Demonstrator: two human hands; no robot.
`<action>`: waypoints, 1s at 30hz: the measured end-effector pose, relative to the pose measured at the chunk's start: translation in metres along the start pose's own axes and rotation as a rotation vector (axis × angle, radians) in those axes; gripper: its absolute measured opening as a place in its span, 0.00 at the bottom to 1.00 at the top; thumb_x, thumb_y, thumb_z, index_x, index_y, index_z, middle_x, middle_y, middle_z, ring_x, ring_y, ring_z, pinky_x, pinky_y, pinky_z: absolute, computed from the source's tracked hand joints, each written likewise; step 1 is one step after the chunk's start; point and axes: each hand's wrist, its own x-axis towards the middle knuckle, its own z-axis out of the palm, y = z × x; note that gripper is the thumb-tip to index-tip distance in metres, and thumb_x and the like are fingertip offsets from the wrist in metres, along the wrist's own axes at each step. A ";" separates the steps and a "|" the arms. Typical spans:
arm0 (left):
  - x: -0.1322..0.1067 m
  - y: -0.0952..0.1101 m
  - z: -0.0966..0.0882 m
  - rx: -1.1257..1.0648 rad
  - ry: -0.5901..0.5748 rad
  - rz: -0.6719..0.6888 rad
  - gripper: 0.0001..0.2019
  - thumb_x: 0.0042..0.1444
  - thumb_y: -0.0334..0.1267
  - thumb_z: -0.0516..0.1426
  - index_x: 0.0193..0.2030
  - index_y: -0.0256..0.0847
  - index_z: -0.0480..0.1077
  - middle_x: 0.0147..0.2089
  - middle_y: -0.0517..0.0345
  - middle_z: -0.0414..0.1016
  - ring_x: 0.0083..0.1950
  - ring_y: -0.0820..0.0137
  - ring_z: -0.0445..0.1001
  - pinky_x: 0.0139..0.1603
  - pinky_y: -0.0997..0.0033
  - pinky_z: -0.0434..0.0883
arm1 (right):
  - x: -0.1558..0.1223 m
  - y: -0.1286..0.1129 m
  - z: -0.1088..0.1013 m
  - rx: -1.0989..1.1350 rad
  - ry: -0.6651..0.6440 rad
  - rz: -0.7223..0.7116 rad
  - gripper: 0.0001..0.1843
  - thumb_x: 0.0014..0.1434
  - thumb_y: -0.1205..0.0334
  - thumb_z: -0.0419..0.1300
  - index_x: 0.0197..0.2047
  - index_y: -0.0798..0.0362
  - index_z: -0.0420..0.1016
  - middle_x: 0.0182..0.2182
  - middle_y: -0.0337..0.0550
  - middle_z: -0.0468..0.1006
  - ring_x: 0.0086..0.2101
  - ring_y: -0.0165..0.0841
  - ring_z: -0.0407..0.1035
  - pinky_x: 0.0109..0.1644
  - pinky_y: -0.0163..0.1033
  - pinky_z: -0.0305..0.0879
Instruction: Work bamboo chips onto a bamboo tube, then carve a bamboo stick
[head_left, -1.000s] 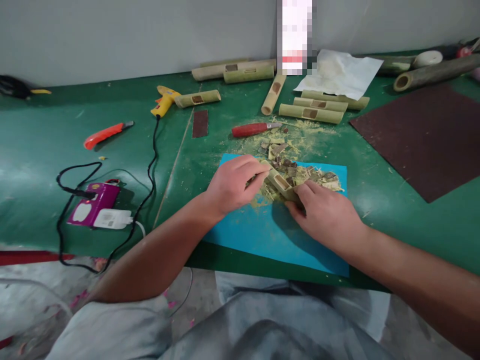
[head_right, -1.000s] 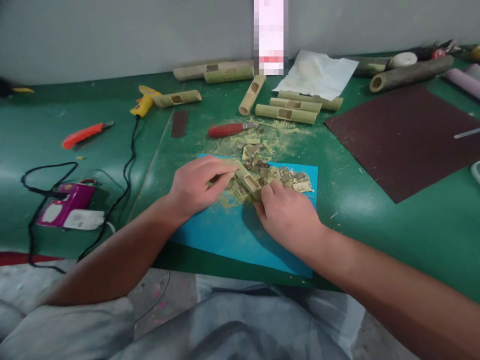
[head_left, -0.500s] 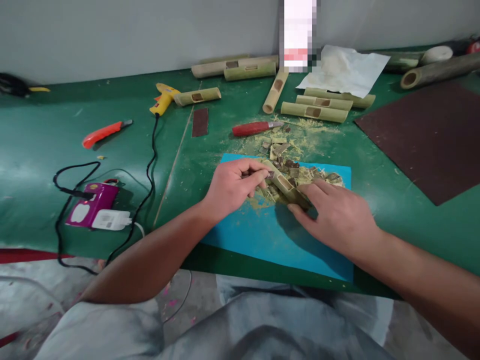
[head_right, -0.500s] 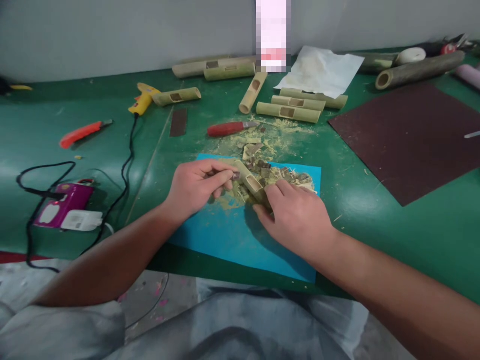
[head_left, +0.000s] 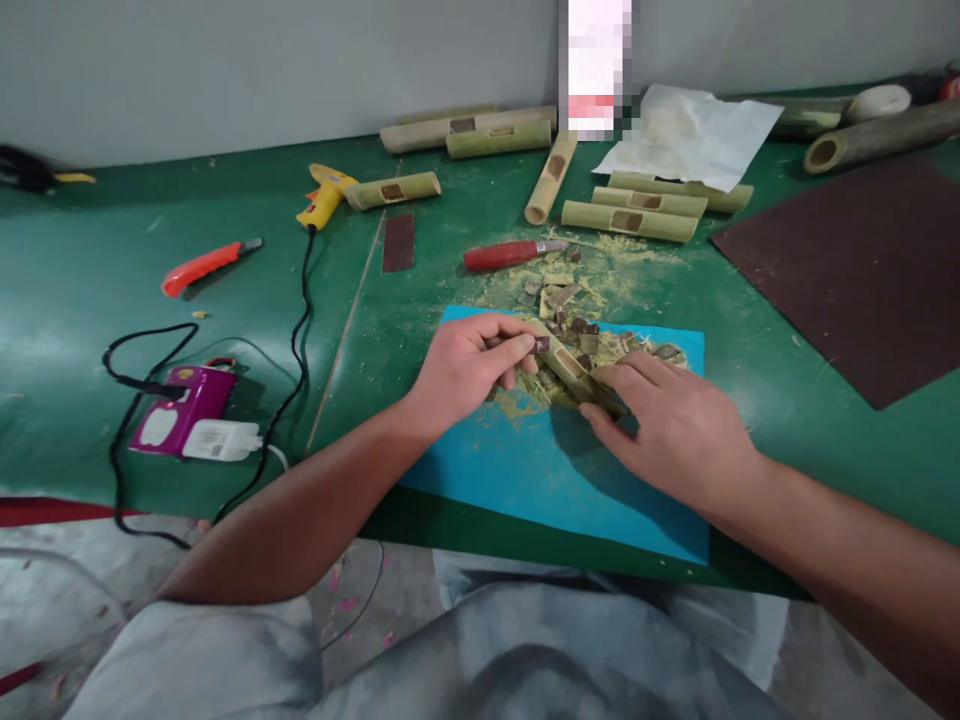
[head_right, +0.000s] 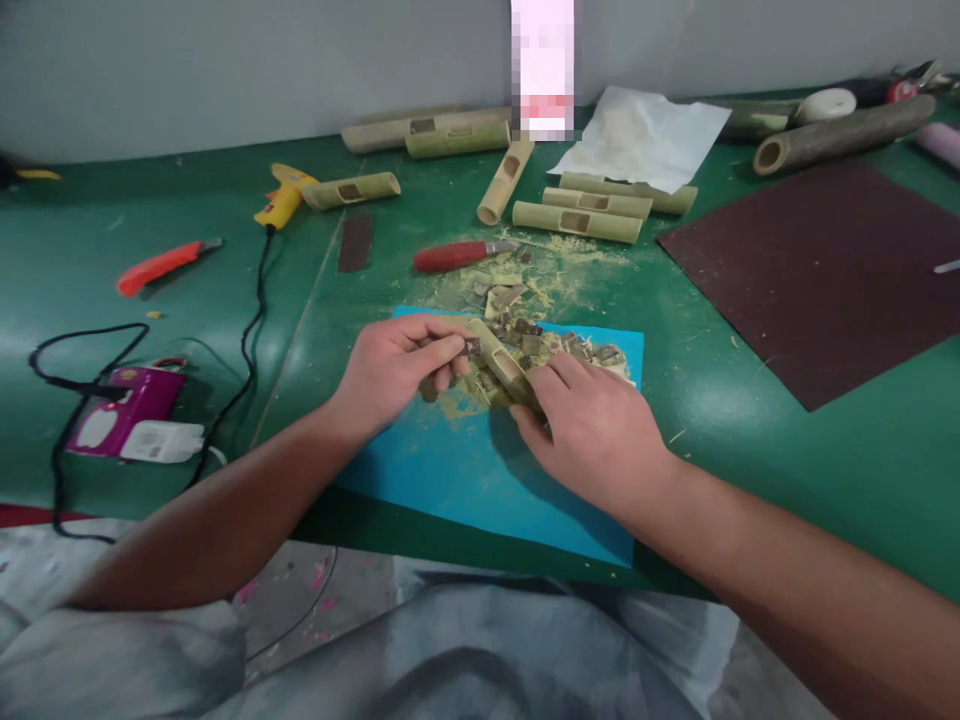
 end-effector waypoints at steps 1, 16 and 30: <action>0.000 -0.001 0.000 0.004 -0.001 0.007 0.09 0.61 0.38 0.60 0.42 0.37 0.80 0.28 0.57 0.79 0.21 0.78 0.69 0.18 0.80 0.65 | 0.000 0.000 0.000 -0.002 -0.001 0.002 0.15 0.67 0.54 0.55 0.40 0.55 0.79 0.40 0.51 0.80 0.35 0.39 0.73 0.35 0.43 0.62; -0.002 -0.005 0.003 0.407 0.000 0.234 0.09 0.62 0.36 0.58 0.41 0.40 0.81 0.32 0.59 0.81 0.27 0.75 0.73 0.28 0.76 0.70 | -0.001 0.003 0.001 -0.009 0.015 -0.083 0.14 0.68 0.57 0.54 0.40 0.54 0.80 0.38 0.50 0.80 0.34 0.37 0.72 0.37 0.41 0.62; -0.003 -0.005 0.001 0.423 0.026 0.285 0.09 0.63 0.35 0.58 0.43 0.40 0.81 0.37 0.57 0.84 0.34 0.73 0.79 0.33 0.76 0.73 | 0.000 0.003 0.003 0.027 0.030 -0.114 0.13 0.68 0.59 0.55 0.42 0.55 0.79 0.37 0.48 0.81 0.34 0.37 0.73 0.36 0.41 0.63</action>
